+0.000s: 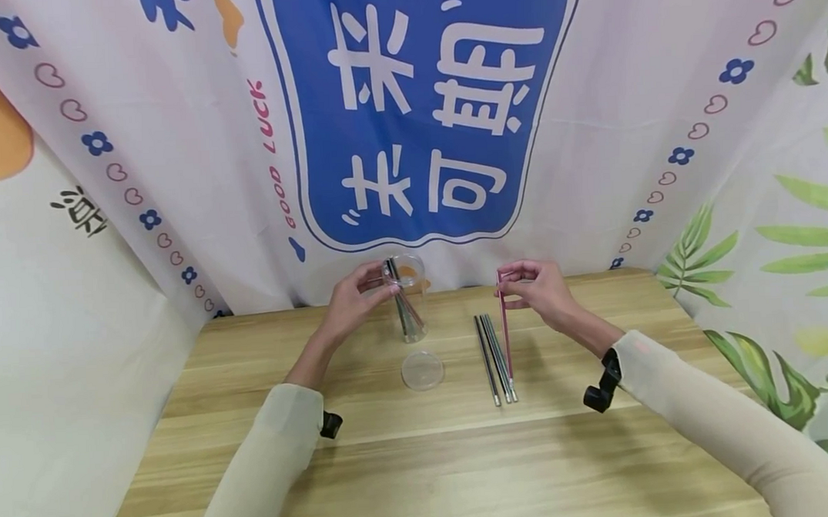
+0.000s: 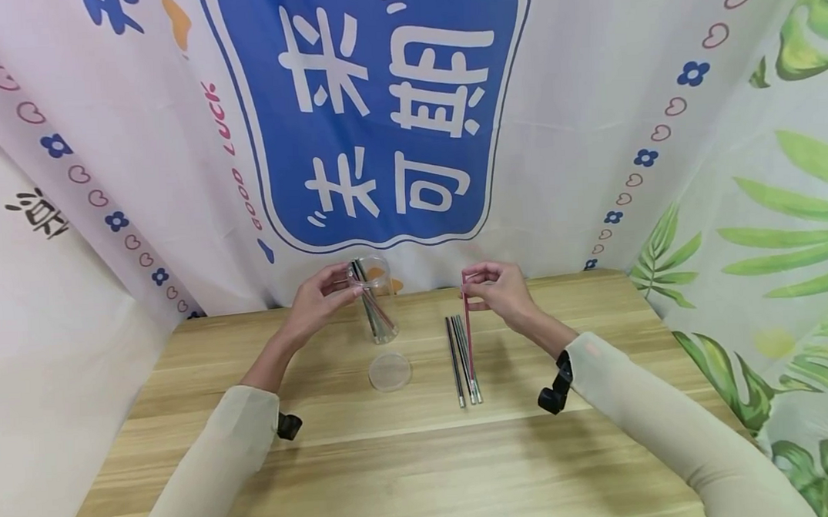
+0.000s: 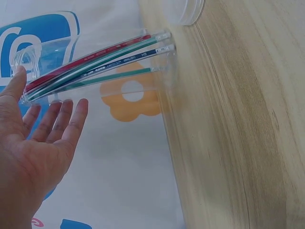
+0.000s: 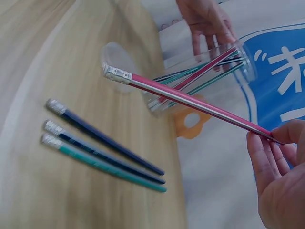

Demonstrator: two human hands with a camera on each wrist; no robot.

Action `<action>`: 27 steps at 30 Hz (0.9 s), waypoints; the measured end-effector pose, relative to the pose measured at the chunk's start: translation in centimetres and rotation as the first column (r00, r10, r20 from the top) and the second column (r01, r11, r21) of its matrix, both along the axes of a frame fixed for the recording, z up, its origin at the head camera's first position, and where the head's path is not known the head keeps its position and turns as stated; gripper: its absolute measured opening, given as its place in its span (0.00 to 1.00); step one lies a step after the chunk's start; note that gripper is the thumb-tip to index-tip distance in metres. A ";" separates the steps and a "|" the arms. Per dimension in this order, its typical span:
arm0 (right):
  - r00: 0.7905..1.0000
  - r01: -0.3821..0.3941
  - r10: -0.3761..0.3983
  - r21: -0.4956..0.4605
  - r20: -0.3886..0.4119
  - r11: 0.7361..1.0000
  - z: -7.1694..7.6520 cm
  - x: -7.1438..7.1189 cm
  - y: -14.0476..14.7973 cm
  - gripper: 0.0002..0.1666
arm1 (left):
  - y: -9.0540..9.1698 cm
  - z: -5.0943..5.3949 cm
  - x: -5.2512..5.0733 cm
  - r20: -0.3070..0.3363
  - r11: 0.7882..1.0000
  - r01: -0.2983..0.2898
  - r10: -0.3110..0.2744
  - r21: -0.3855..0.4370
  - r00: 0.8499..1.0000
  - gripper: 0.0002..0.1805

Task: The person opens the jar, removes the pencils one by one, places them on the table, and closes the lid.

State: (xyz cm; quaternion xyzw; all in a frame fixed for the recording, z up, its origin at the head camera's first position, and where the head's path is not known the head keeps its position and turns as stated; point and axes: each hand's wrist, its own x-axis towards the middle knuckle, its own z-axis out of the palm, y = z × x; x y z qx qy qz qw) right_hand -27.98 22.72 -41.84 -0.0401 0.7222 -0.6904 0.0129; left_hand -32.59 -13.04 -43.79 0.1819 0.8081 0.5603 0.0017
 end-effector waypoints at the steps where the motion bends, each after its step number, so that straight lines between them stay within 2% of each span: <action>1: 1.000 -0.001 0.001 0.009 0.008 1.000 -0.3 0.1 0.1 0.20 | 0.0 0.0 0.0 0.000 1.000 -0.001 0.001 0.000 1.000 0.33; 13: 0.999 -0.011 0.006 0.080 0.051 0.997 -3.2 0.1 1.3 0.22 | -0.1 0.3 0.1 -0.002 1.000 0.000 0.000 -0.002 1.000 0.34; 27: 0.995 0.037 -0.046 0.107 0.086 0.994 -5.4 -0.6 1.9 0.20 | 0.0 0.1 0.0 0.011 1.000 -0.003 0.003 -0.001 1.000 0.34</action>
